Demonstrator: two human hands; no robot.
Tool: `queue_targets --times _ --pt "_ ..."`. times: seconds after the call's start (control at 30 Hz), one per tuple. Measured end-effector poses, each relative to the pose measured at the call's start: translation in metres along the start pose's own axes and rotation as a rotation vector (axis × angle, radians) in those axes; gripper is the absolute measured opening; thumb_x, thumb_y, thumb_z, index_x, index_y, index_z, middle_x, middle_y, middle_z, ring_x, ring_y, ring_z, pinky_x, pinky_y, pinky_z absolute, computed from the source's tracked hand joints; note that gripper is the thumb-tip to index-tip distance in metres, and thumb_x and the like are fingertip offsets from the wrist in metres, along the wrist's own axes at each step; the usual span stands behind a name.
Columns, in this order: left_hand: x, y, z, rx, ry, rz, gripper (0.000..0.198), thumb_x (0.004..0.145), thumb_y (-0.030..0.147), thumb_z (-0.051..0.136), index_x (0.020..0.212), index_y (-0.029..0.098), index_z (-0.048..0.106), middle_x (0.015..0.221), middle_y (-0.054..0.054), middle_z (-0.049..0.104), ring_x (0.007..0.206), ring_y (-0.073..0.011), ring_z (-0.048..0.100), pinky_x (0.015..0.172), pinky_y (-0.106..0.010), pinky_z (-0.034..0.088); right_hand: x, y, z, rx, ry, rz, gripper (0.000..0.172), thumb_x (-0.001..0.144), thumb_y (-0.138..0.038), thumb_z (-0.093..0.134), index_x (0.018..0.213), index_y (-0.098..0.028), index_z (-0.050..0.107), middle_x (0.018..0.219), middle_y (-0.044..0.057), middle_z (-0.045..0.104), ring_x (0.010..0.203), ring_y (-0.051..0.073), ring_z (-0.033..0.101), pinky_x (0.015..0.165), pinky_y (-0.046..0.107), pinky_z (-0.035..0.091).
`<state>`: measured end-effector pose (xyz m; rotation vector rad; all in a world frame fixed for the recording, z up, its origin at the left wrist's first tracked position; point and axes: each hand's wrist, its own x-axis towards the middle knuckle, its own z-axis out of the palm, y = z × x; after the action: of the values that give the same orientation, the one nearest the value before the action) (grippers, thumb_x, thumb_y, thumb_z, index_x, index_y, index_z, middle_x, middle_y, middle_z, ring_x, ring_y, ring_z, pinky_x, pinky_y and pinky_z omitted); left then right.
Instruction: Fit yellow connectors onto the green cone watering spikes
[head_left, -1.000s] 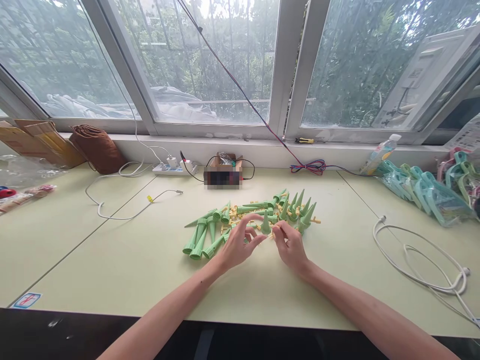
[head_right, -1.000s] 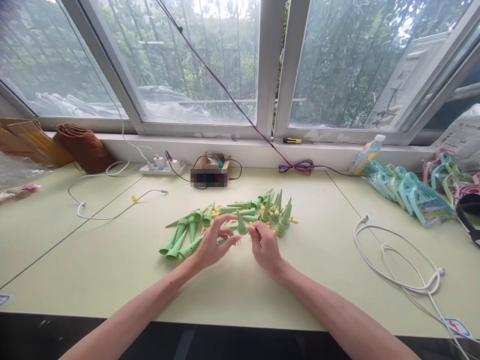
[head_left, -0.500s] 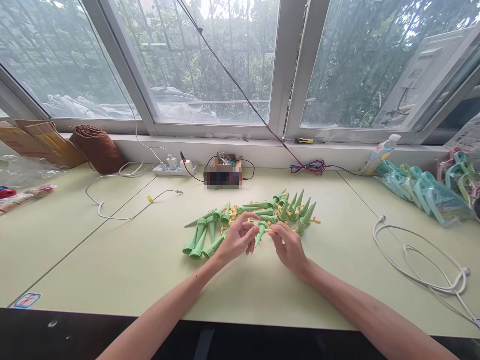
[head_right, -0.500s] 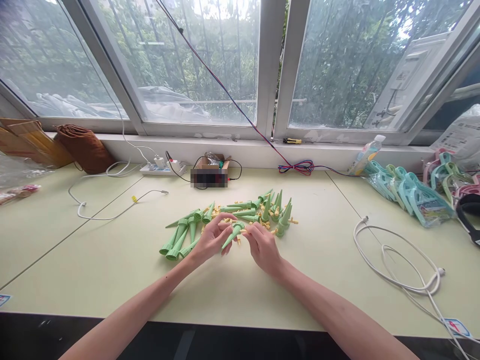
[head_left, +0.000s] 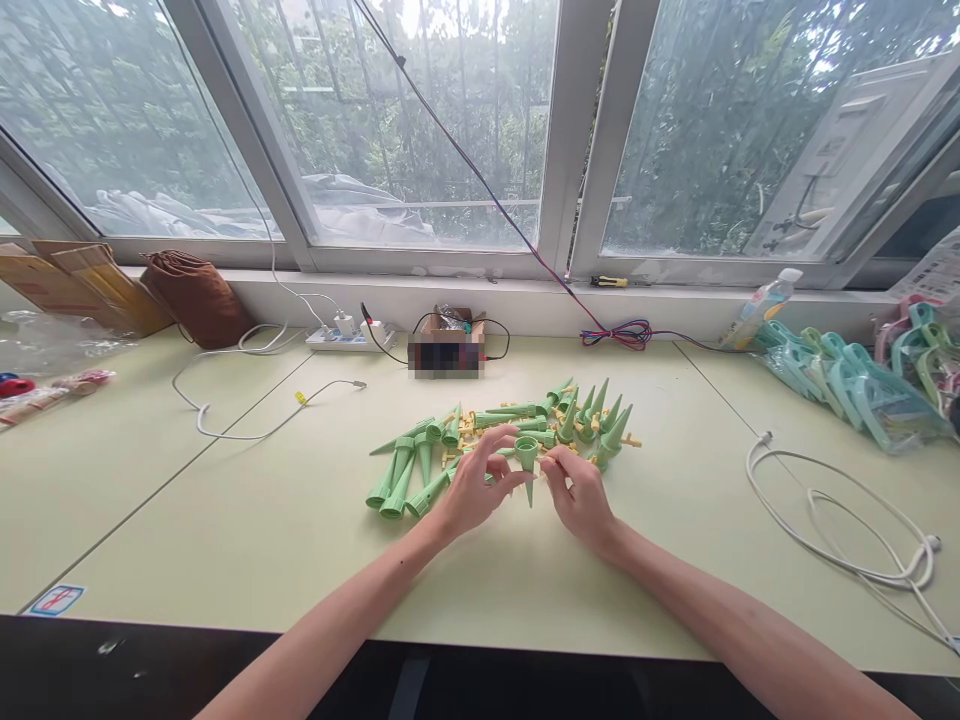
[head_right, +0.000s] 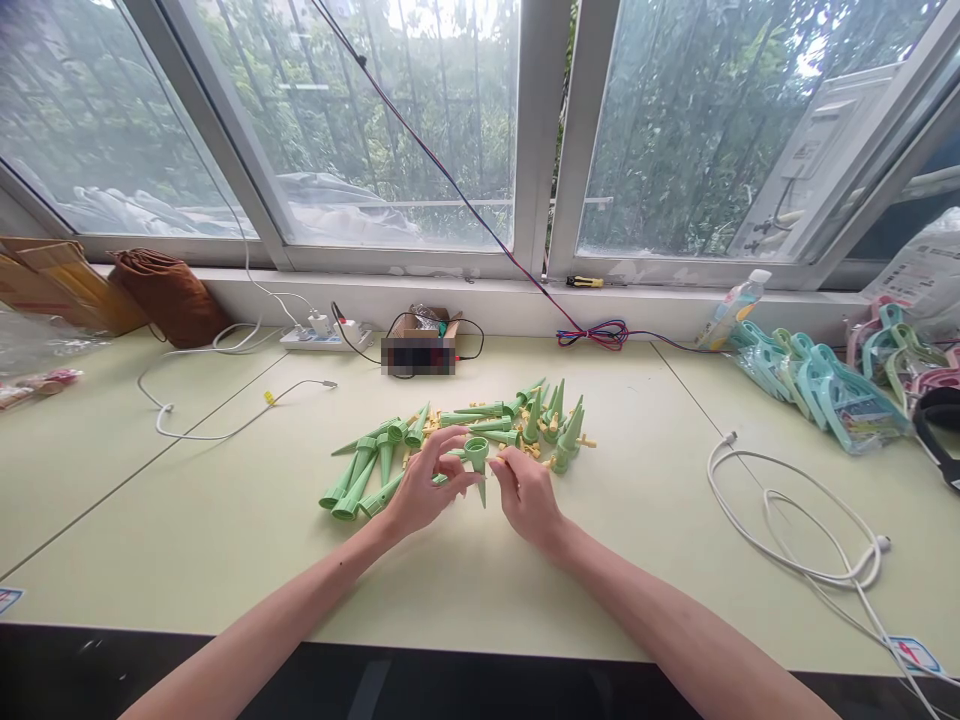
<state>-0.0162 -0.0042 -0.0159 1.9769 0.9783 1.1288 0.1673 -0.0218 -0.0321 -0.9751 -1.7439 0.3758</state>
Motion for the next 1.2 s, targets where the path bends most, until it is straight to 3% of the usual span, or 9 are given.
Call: queue_targets --times 0.13,0.23,0.37,0.53,0.73,0.9,1.03,1.1,1.2 --pt "0.002 0.002 0.002 -0.146 -0.017 -0.043 0.041 0.091 0.045 0.06 0.123 0.025 0.044 0.11 -0.006 0.058 0.051 -0.0052 0.06 0.042 -0.018 0.049 -0.002 0.0 0.001 -0.003 0.039 0.019 0.028 0.103 -0.029 0.039 0.076 -0.021 0.046 0.061 -0.003 0.044 0.053 0.012 0.039 0.053 0.024 0.033" --pt "0.006 0.006 0.001 -0.342 -0.01 -0.097 0.036 0.097 0.05 0.048 0.118 0.022 0.045 0.089 -0.001 0.06 0.043 -0.0053 0.055 0.037 -0.017 0.043 -0.001 0.001 0.001 -0.008 0.061 -0.019 0.026 0.103 -0.027 0.04 0.078 -0.021 0.047 0.064 -0.003 0.044 0.056 0.013 0.04 0.055 0.025 0.034" --pt "0.01 0.011 -0.003 -0.514 -0.079 -0.224 0.041 0.096 0.057 0.045 0.111 0.019 0.047 0.063 0.003 0.061 0.032 -0.0075 0.049 0.032 -0.016 0.035 -0.001 0.002 0.0 -0.005 0.032 -0.137 0.022 0.102 -0.02 0.041 0.082 -0.021 0.049 0.07 -0.001 0.045 0.06 0.013 0.04 0.057 0.025 0.035" --pt "0.012 0.013 -0.009 -0.624 -0.201 -0.332 0.041 0.095 0.056 0.048 0.113 0.019 0.048 0.058 0.002 0.064 0.033 -0.0094 0.051 0.037 -0.018 0.04 -0.001 0.004 0.0 0.012 -0.017 -0.214 0.019 0.101 -0.015 0.041 0.086 -0.021 0.051 0.072 0.0 0.044 0.061 0.014 0.04 0.057 0.025 0.035" --pt "0.012 0.011 -0.011 -0.673 -0.238 -0.344 0.042 0.094 0.051 0.055 0.12 0.019 0.046 0.043 0.006 0.057 0.033 -0.0116 0.052 0.039 -0.019 0.043 -0.002 0.005 0.0 0.017 -0.022 -0.186 0.018 0.101 -0.016 0.042 0.086 -0.021 0.051 0.072 0.0 0.046 0.061 0.014 0.042 0.057 0.025 0.035" --pt "0.012 0.014 -0.012 -0.684 -0.207 -0.344 0.048 0.088 0.05 0.064 0.121 0.02 0.046 0.052 0.006 0.058 0.038 -0.0138 0.059 0.037 -0.02 0.045 0.0 0.003 -0.002 0.02 -0.004 -0.158 0.022 0.101 -0.017 0.043 0.08 -0.021 0.049 0.07 -0.001 0.046 0.059 0.012 0.041 0.057 0.024 0.035" --pt "0.012 0.015 -0.013 -0.663 -0.198 -0.311 0.052 0.083 0.043 0.073 0.121 0.022 0.045 0.094 -0.006 0.068 0.045 -0.0124 0.064 0.038 -0.021 0.049 0.002 0.002 -0.003 0.018 0.022 -0.109 0.025 0.101 -0.02 0.043 0.076 -0.021 0.045 0.065 -0.003 0.043 0.055 0.011 0.037 0.053 0.023 0.031" --pt "0.011 0.013 -0.013 -0.579 -0.194 -0.273 0.055 0.081 0.04 0.075 0.124 0.024 0.044 0.111 -0.01 0.066 0.047 -0.0112 0.065 0.04 -0.022 0.051 0.003 0.003 -0.003 0.02 0.023 -0.077 0.027 0.101 -0.021 0.043 0.074 -0.021 0.043 0.063 -0.004 0.041 0.054 0.011 0.035 0.052 0.023 0.03" --pt "0.007 0.006 -0.011 -0.315 -0.122 -0.153 0.06 0.079 0.035 0.078 0.128 0.026 0.044 0.117 -0.011 0.066 0.049 -0.009 0.064 0.044 -0.022 0.054 0.004 0.004 -0.003 0.017 0.018 -0.036 0.03 0.101 -0.024 0.043 0.071 -0.022 0.039 0.06 -0.005 0.038 0.052 0.011 0.033 0.05 0.023 0.029"
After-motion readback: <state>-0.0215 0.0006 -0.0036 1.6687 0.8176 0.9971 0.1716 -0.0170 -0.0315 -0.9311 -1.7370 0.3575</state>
